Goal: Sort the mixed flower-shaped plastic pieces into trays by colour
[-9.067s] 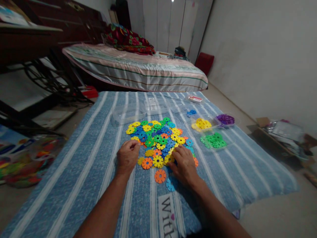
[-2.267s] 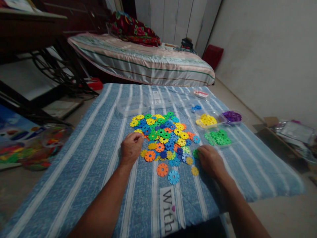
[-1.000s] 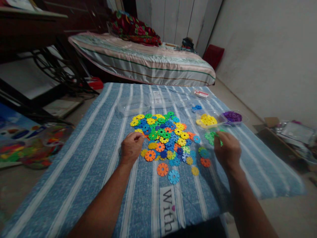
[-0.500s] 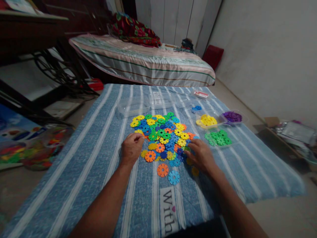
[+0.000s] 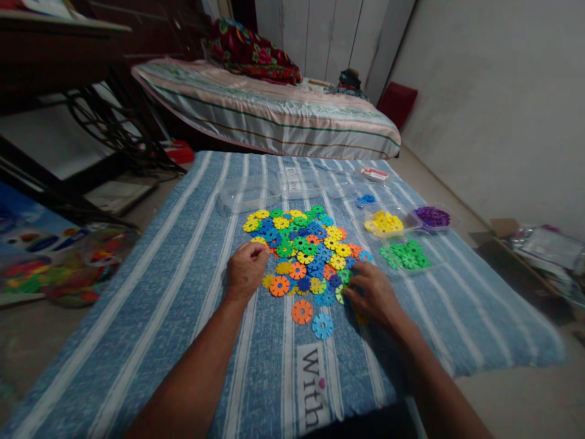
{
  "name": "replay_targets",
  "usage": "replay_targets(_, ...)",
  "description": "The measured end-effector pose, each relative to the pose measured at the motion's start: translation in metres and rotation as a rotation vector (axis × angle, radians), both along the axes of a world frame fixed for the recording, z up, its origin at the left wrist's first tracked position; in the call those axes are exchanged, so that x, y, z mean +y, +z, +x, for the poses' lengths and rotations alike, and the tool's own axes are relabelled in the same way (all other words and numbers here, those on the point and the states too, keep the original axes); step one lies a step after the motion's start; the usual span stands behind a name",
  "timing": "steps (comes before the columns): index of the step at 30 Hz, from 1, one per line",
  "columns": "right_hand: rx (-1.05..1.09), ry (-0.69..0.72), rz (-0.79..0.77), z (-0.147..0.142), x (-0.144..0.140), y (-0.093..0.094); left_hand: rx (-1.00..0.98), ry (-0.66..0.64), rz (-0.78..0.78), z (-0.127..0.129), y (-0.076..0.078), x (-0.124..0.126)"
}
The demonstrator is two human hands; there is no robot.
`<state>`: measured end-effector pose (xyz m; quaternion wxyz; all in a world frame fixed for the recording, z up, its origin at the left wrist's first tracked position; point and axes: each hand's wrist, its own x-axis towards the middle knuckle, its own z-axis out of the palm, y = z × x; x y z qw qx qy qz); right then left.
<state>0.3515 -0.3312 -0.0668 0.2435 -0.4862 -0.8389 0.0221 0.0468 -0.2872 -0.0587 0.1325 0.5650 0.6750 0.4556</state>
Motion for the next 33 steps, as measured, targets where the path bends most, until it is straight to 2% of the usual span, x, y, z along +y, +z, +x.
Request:
replay_targets(5, -0.038, -0.058, 0.043, 0.002, 0.005, 0.000, -0.002, -0.002, 0.002, 0.000, 0.000, 0.000)
replay_targets(12, -0.159, -0.044, -0.034, -0.002, 0.008, 0.007, -0.006, -0.003, 0.000, 0.000, 0.000, 0.000)
replay_targets(17, -0.155, -0.060, -0.048, -0.004, 0.012, 0.003, 0.001, 0.004, -0.007, 0.000, 0.000, 0.001)
replay_targets(25, 0.010, -0.018, 0.123, -0.007, 0.014, -0.004, 0.008, 0.003, -0.008, -0.001, -0.001, 0.001)
replay_targets(31, 0.173, 0.022, 0.182, -0.007, 0.008, 0.012, 0.012, -0.009, 0.016, -0.002, -0.002, 0.001)
replay_targets(33, 0.198, -0.014, 0.207, -0.002, 0.006, 0.020, 0.007, -0.010, 0.016, -0.001, -0.001, 0.001)
